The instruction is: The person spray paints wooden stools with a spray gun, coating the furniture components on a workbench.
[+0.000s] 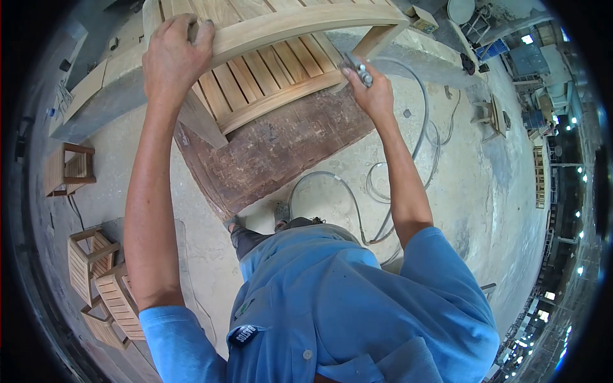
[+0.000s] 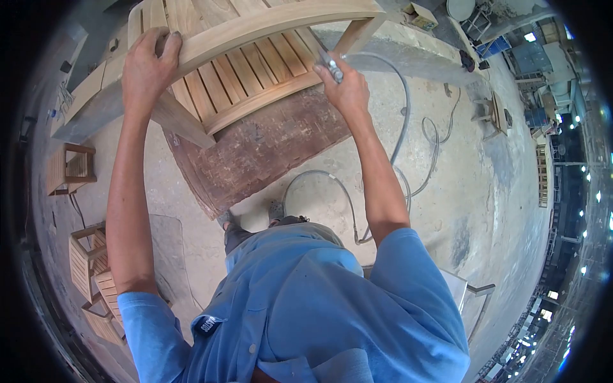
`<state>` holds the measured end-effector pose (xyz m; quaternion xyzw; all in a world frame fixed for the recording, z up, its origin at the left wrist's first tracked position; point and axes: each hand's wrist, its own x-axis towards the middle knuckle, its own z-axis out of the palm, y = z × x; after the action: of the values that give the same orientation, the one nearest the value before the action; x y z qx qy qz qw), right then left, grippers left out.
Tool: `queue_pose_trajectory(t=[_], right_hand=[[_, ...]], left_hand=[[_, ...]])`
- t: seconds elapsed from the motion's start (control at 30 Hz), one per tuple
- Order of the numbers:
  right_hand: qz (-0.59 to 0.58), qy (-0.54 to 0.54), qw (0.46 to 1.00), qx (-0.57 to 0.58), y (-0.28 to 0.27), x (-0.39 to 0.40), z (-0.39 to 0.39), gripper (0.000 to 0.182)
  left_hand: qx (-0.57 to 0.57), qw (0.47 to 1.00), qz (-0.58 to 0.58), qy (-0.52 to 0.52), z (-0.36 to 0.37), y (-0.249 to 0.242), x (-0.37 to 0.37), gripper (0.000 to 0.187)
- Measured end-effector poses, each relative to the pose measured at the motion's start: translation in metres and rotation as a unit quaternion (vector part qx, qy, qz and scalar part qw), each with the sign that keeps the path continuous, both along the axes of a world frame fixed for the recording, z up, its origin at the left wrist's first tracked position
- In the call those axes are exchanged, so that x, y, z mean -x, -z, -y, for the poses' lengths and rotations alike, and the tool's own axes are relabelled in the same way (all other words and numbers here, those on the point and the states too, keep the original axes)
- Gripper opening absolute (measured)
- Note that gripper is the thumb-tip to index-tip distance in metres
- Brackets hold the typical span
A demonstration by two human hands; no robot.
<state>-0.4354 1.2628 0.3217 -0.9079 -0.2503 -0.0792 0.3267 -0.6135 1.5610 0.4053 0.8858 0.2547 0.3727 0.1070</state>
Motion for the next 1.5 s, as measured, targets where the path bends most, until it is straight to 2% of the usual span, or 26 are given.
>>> queue_pose_trajectory(t=[0.27, 0.4, 0.6, 0.73, 0.93, 1.03, 1.1, 1.13, 1.2, 1.27, 1.3, 1.37, 1.47, 1.5], right_hand=[[0.003, -0.032, 0.999, -0.044, -0.003, -0.034, -0.047, 0.054], [0.019, -0.022, 0.999, -0.024, 0.009, -0.033, -0.027, 0.054], [-0.029, -0.037, 0.998, -0.046, 0.004, 0.007, 0.024, 0.050], [-0.006, 0.001, 1.000, -0.005, 0.006, 0.021, 0.040, 0.050], [0.011, 0.014, 0.993, -0.113, -0.003, 0.009, 0.016, 0.050], [-0.024, -0.024, 0.982, -0.185, 0.007, 0.003, 0.006, 0.049], [-0.093, -0.053, 0.976, -0.192, 0.021, 0.014, 0.012, 0.045], [-0.126, -0.072, 0.970, -0.193, 0.021, 0.023, 0.018, 0.043], [-0.228, -0.133, 0.928, -0.264, 0.011, 0.055, 0.034, 0.041], [-0.270, -0.157, 0.887, -0.340, 0.039, 0.071, 0.052, 0.046], [-0.336, -0.141, 0.867, -0.340, 0.032, 0.086, 0.064, 0.049], [-0.420, -0.130, 0.830, -0.343, 0.031, 0.110, 0.084, 0.052], [-0.471, -0.150, 0.800, -0.341, 0.051, 0.132, 0.107, 0.052], [-0.481, -0.159, 0.798, -0.325, 0.060, 0.138, 0.114, 0.051]], left_hand=[[0.004, 1.000, 0.011, -0.004, 0.006, -0.006, 0.003, 0.040], [0.021, 1.000, 0.011, 0.005, 0.007, -0.007, 0.003, 0.041], [0.000, 1.000, 0.013, 0.008, 0.000, 0.001, 0.002, 0.040], [0.004, 1.000, 0.010, 0.026, -0.005, 0.000, -0.001, 0.041], [0.026, 0.998, -0.004, 0.051, -0.001, -0.008, -0.001, 0.037], [0.020, 0.998, 0.013, 0.059, -0.002, -0.010, -0.001, 0.037], [0.019, 0.998, 0.028, 0.052, -0.003, -0.012, -0.001, 0.038], [0.057, 0.996, 0.059, 0.043, -0.003, -0.011, -0.001, 0.038], [0.094, 0.990, 0.104, 0.021, -0.003, -0.011, 0.004, 0.038], [0.119, 0.984, 0.129, -0.017, -0.010, -0.001, 0.015, 0.037], [0.179, 0.973, 0.144, -0.012, -0.017, 0.015, 0.023, 0.040], [0.300, 0.939, 0.171, 0.003, -0.031, 0.039, 0.038, 0.047], [0.495, 0.844, 0.201, 0.047, 0.013, 0.035, 0.066, 0.063], [0.497, 0.846, 0.183, 0.060, 0.015, 0.040, 0.073, 0.067]])
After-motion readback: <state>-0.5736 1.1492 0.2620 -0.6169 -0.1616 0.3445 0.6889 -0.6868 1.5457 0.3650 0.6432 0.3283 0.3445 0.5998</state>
